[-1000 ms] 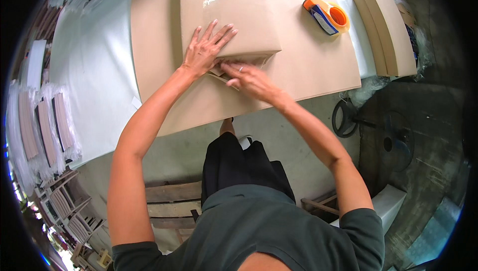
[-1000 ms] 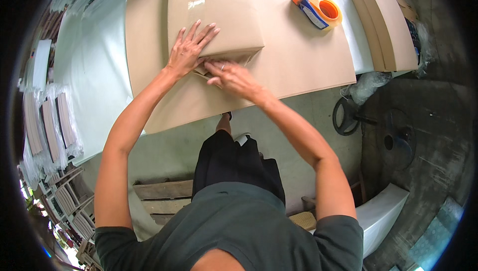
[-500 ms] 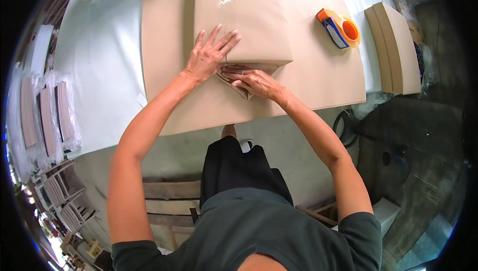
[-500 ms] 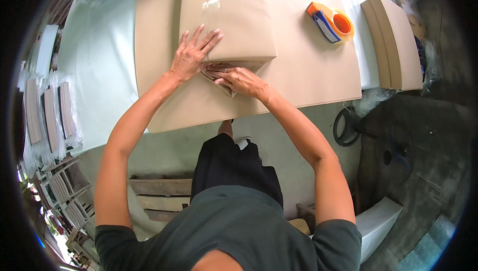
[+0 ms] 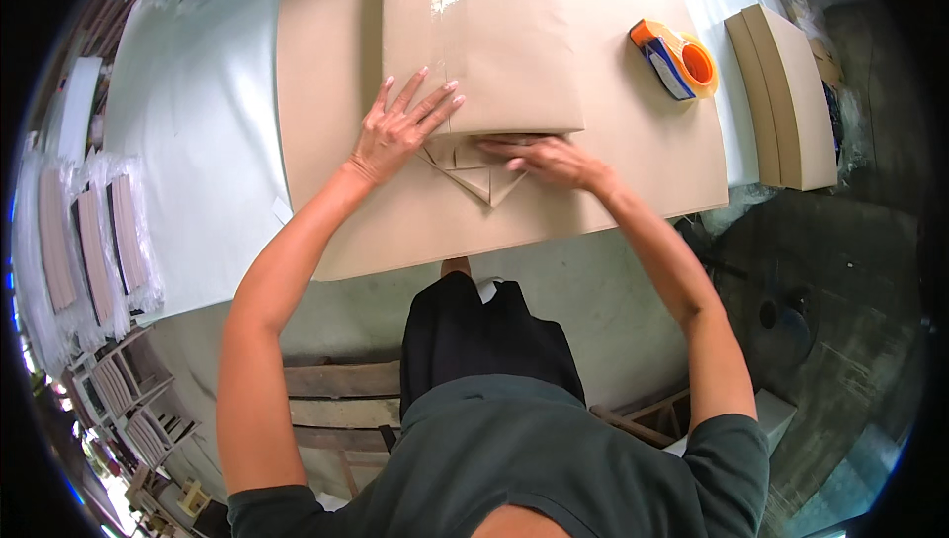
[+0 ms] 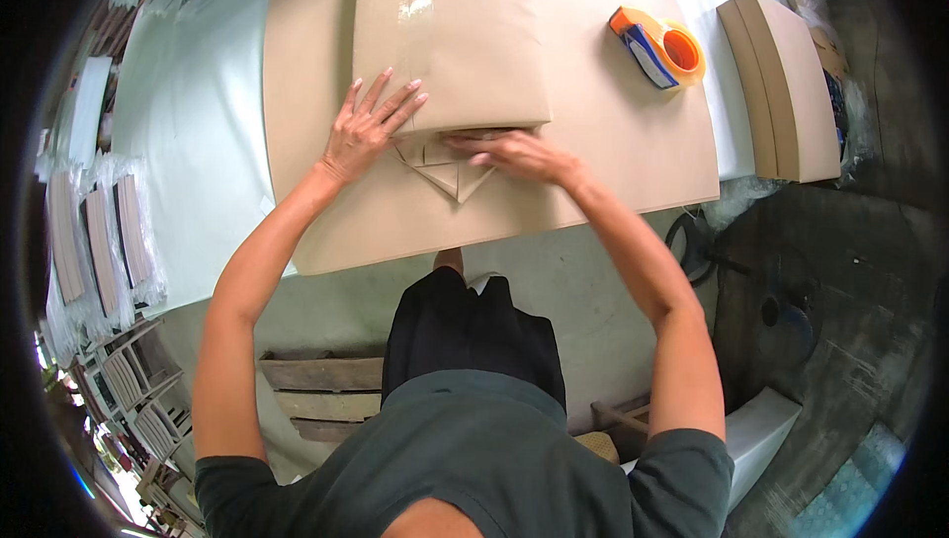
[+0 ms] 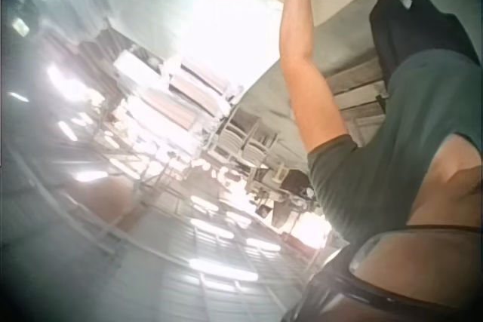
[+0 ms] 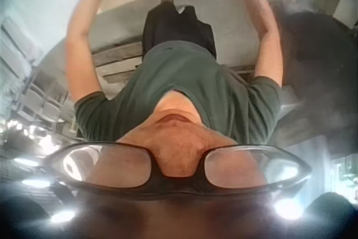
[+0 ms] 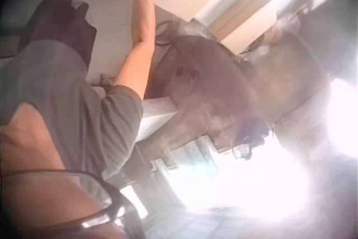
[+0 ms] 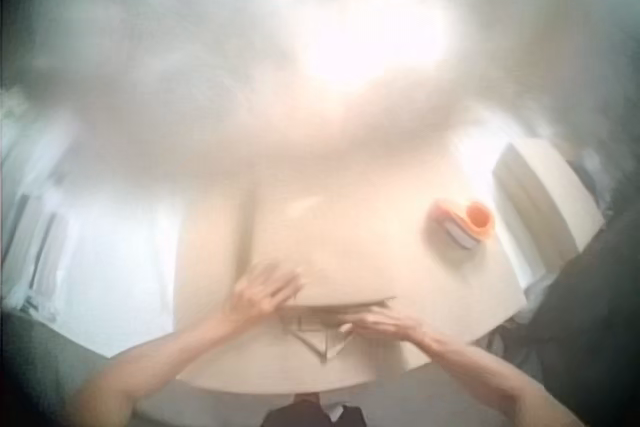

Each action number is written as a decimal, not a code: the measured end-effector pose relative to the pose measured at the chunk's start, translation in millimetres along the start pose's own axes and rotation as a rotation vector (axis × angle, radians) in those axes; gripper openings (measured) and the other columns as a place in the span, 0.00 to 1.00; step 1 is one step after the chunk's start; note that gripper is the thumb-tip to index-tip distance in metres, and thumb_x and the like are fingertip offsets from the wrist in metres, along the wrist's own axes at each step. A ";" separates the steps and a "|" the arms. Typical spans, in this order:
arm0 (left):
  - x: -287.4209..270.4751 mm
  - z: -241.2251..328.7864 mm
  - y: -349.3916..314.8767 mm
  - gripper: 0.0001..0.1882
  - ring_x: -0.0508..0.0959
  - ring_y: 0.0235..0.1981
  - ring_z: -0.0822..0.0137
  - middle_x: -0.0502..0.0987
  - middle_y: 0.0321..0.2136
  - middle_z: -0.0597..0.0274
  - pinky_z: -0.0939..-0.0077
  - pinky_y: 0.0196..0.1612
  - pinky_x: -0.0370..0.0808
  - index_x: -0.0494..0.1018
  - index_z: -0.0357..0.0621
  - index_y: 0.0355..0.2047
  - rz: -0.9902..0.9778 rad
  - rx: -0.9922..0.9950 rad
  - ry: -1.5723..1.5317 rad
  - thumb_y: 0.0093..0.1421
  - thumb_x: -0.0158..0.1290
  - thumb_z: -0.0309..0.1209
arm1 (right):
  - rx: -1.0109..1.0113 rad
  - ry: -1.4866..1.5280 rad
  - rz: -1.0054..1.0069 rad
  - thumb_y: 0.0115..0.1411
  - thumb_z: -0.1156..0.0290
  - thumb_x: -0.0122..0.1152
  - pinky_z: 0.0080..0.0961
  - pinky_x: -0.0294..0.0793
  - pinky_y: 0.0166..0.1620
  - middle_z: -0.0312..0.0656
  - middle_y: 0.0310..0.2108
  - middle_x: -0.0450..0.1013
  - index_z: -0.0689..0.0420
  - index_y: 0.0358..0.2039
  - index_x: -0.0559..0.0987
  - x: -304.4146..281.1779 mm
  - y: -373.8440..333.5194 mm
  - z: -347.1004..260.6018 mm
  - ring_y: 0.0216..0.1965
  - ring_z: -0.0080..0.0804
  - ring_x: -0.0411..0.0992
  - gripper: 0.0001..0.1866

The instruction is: The person wraps items in brown paper by hand and secures the edges with adhesive tape using a dispenser, then sets the finished package aside and picks up a new item to wrap.

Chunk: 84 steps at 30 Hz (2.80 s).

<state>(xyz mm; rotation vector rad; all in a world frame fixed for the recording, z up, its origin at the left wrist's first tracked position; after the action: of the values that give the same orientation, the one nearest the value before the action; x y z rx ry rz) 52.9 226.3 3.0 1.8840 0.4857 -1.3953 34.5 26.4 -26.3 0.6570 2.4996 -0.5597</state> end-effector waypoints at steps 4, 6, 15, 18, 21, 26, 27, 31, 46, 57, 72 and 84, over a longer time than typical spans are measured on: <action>-9.2 9.6 15.2 0.49 0.56 0.67 0.60 0.55 0.66 0.81 0.47 0.64 0.61 0.55 0.72 0.65 -0.048 -0.004 -0.038 0.42 0.64 0.34 | -0.238 -0.490 0.157 0.64 0.53 0.43 0.34 0.59 0.66 0.26 0.64 0.58 0.46 0.63 0.63 1.4 -11.7 12.2 0.64 0.33 0.58 0.27; -11.2 11.8 13.3 0.52 0.55 0.67 0.59 0.52 0.67 0.82 0.45 0.64 0.60 0.51 0.73 0.66 -0.237 -0.105 -0.087 0.41 0.66 0.37 | -0.243 -0.511 0.162 0.65 0.53 0.43 0.34 0.58 0.66 0.25 0.65 0.58 0.46 0.63 0.64 0.8 -12.6 11.5 0.64 0.32 0.58 0.27; 1.8 19.5 32.0 0.55 0.56 0.66 0.59 0.51 0.67 0.83 0.45 0.63 0.61 0.49 0.78 0.66 -0.124 -0.075 0.004 0.39 0.67 0.38 | -0.139 -0.466 0.238 0.62 0.41 0.37 0.43 0.46 0.69 0.35 0.68 0.52 0.48 0.66 0.57 35.9 -13.8 -17.7 0.67 0.33 0.52 0.37; -1.6 23.4 37.5 0.55 0.57 0.66 0.59 0.52 0.67 0.83 0.45 0.63 0.61 0.49 0.78 0.66 -0.179 -0.092 -0.045 0.40 0.67 0.38 | -0.067 -0.778 0.346 0.57 0.33 0.36 0.48 0.40 0.69 0.43 0.68 0.49 0.54 0.67 0.52 56.7 -17.0 -30.9 0.69 0.36 0.47 0.47; -2.4 21.8 39.3 0.55 0.57 0.66 0.59 0.52 0.67 0.83 0.46 0.63 0.61 0.49 0.78 0.66 -0.180 -0.098 -0.061 0.39 0.67 0.37 | -0.089 -0.801 0.331 0.56 0.33 0.37 0.49 0.39 0.69 0.43 0.69 0.47 0.57 0.67 0.53 50.1 -12.4 -41.2 0.69 0.37 0.45 0.48; -3.6 22.7 36.3 0.55 0.57 0.66 0.59 0.52 0.66 0.83 0.46 0.64 0.61 0.50 0.78 0.66 -0.157 -0.094 -0.089 0.39 0.68 0.36 | -0.135 -0.634 0.330 0.60 0.38 0.40 0.42 0.43 0.70 0.46 0.69 0.47 0.62 0.65 0.55 81.5 -6.8 -61.9 0.70 0.37 0.44 0.44; -3.7 25.4 35.6 0.54 0.57 0.66 0.59 0.53 0.66 0.83 0.46 0.64 0.61 0.51 0.78 0.66 -0.148 -0.089 -0.110 0.39 0.68 0.36 | -0.152 -0.629 0.359 0.60 0.41 0.43 0.40 0.48 0.68 0.46 0.68 0.50 0.59 0.64 0.60 79.4 -6.1 -59.5 0.68 0.38 0.49 0.40; -4.0 18.6 34.3 0.53 0.57 0.65 0.59 0.53 0.66 0.84 0.47 0.64 0.62 0.52 0.78 0.65 -0.171 -0.114 -0.085 0.40 0.67 0.35 | -0.180 -0.159 0.272 0.64 0.47 0.44 0.36 0.58 0.65 0.38 0.64 0.60 0.51 0.60 0.68 13.5 -15.7 -25.7 0.63 0.40 0.58 0.29; -2.2 23.6 39.5 0.54 0.57 0.65 0.62 0.53 0.66 0.86 0.46 0.64 0.62 0.51 0.80 0.65 -0.157 -0.123 -0.071 0.39 0.69 0.40 | -0.258 -0.906 0.106 0.57 0.57 0.56 0.36 0.71 0.56 0.42 0.57 0.65 0.55 0.63 0.60 -2.5 -28.8 -5.4 0.55 0.37 0.66 0.35; -1.4 20.6 37.1 0.55 0.57 0.66 0.63 0.52 0.66 0.85 0.48 0.65 0.60 0.51 0.80 0.65 -0.142 -0.118 -0.056 0.38 0.68 0.39 | -0.423 -1.148 0.365 0.51 0.68 0.58 0.45 0.63 0.57 0.39 0.52 0.67 0.52 0.40 0.72 24.0 -20.4 -48.0 0.53 0.28 0.66 0.15; -1.1 -21.4 21.4 0.49 0.44 0.70 0.57 0.52 0.68 0.74 0.46 0.69 0.44 0.53 0.63 0.67 -0.359 0.055 -0.717 0.46 0.61 0.54 | -0.113 -0.800 0.515 0.51 0.80 0.52 0.41 0.70 0.57 0.52 0.56 0.65 0.72 0.36 0.76 -9.6 11.9 -62.5 0.50 0.45 0.72 0.12; -7.6 17.3 18.9 0.51 0.57 0.65 0.52 0.59 0.64 0.82 0.47 0.64 0.60 0.60 0.72 0.63 -0.005 -0.278 -0.154 0.36 0.66 0.53 | 0.033 -0.427 0.585 0.45 0.82 0.57 0.35 0.75 0.30 0.36 0.40 0.77 0.62 0.27 0.79 -52.8 18.1 -62.0 0.30 0.38 0.77 0.07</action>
<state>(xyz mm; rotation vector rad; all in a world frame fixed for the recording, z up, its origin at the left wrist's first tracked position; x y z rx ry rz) 51.7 201.9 13.8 1.5428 0.5756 -1.3858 62.7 53.5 47.3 1.0959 1.7911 -0.4556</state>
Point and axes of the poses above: each hand's wrist, its own y-axis towards the middle knuckle, its own x-axis out of the palm, z = x × y, the point moved 6 cm from there along y, towards the middle knuckle
